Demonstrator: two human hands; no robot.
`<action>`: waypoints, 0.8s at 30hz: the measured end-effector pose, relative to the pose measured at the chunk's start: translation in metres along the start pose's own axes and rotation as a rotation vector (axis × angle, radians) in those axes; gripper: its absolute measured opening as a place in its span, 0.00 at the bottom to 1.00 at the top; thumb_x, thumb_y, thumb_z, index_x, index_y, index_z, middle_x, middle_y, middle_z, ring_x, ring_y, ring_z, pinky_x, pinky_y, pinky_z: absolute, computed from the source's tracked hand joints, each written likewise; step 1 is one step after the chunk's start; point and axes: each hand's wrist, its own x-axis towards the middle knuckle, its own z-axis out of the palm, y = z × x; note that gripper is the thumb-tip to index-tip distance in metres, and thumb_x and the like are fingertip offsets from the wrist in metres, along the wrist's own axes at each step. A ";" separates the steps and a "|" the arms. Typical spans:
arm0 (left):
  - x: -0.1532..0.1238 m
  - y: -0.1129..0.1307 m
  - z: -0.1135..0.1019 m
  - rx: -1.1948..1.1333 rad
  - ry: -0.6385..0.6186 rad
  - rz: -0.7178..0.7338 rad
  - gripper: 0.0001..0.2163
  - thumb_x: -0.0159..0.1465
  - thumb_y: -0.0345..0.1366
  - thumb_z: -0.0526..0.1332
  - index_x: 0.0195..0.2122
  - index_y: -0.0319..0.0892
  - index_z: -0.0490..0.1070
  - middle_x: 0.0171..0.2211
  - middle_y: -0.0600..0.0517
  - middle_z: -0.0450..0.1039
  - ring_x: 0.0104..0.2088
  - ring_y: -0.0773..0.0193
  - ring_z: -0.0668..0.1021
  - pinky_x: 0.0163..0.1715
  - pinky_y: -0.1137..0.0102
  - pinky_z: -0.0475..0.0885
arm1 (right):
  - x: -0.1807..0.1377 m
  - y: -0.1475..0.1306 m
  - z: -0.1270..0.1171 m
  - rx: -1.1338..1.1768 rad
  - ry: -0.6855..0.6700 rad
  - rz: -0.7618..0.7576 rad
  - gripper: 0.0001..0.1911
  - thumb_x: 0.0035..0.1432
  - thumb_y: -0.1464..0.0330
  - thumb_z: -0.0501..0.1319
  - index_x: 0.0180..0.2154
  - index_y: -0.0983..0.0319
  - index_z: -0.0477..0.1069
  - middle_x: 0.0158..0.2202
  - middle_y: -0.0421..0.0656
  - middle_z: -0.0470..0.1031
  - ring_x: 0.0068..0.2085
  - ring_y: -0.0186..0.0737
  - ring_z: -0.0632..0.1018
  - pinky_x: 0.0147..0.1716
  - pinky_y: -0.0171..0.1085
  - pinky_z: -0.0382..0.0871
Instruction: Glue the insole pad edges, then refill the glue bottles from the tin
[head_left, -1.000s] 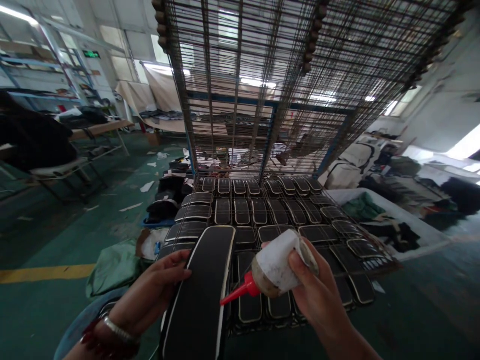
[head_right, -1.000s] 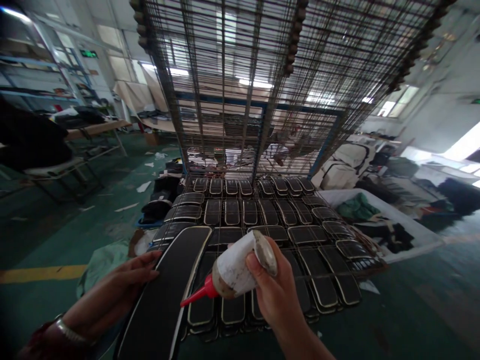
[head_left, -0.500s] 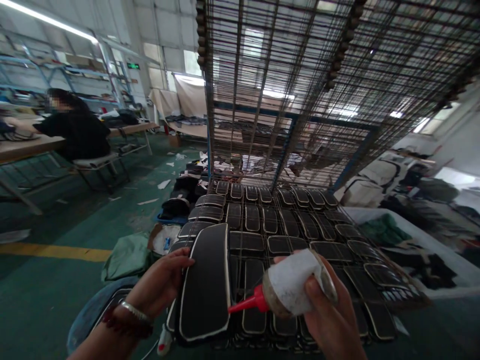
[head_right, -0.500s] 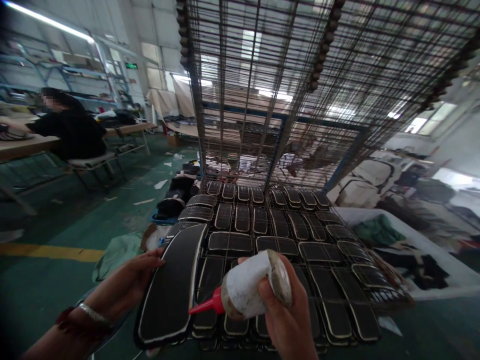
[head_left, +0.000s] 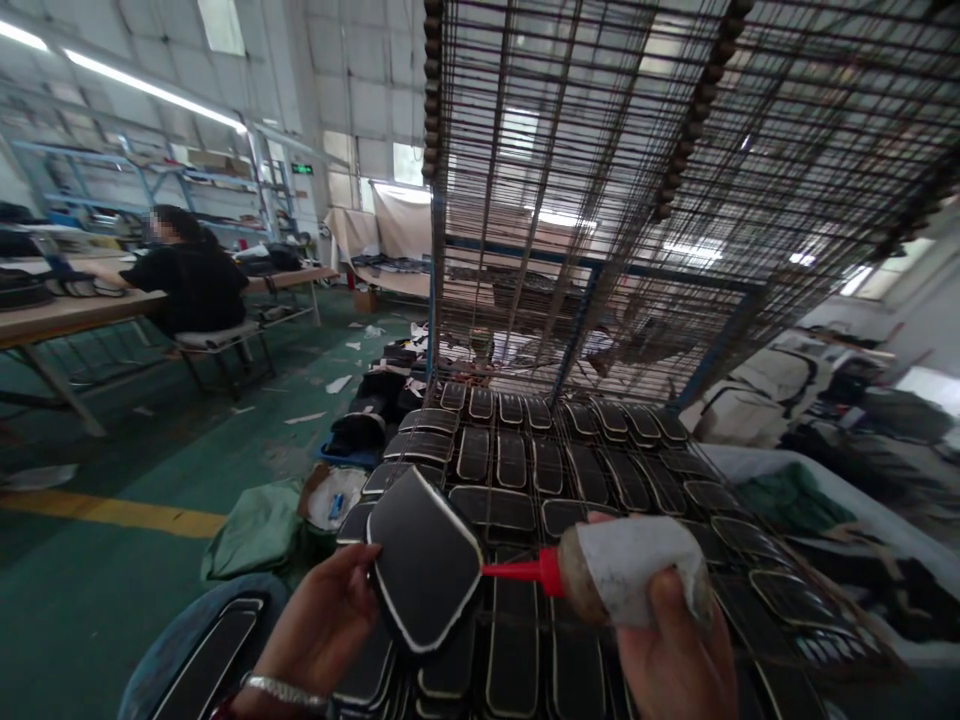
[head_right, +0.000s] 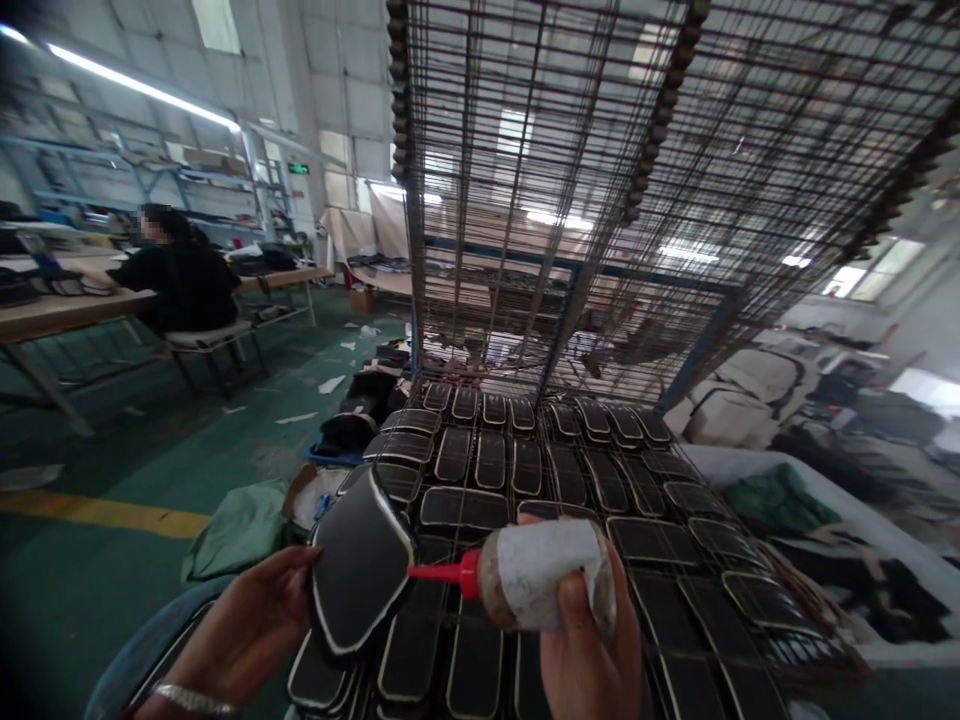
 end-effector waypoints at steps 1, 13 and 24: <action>0.001 -0.002 -0.001 0.004 -0.008 0.009 0.11 0.58 0.16 0.55 0.24 0.37 0.65 0.18 0.53 0.74 0.16 0.67 0.78 0.16 0.78 0.75 | -0.001 0.001 -0.001 0.006 0.001 -0.005 0.25 0.56 0.57 0.67 0.52 0.58 0.68 0.48 0.55 0.74 0.47 0.56 0.76 0.37 0.50 0.75; -0.006 -0.009 0.004 -0.047 0.031 0.005 0.12 0.63 0.17 0.52 0.26 0.37 0.62 0.17 0.55 0.72 0.14 0.74 0.75 0.14 0.85 0.71 | -0.032 0.017 0.012 0.031 0.140 0.042 0.32 0.48 0.52 0.71 0.50 0.57 0.66 0.46 0.52 0.75 0.46 0.57 0.77 0.39 0.51 0.73; -0.003 -0.009 0.000 -0.033 0.027 -0.001 0.10 0.60 0.16 0.53 0.28 0.37 0.64 0.19 0.54 0.73 0.16 0.70 0.77 0.14 0.82 0.73 | -0.022 0.001 0.017 0.006 0.118 0.039 0.30 0.49 0.54 0.71 0.51 0.57 0.66 0.46 0.53 0.76 0.47 0.56 0.76 0.40 0.49 0.74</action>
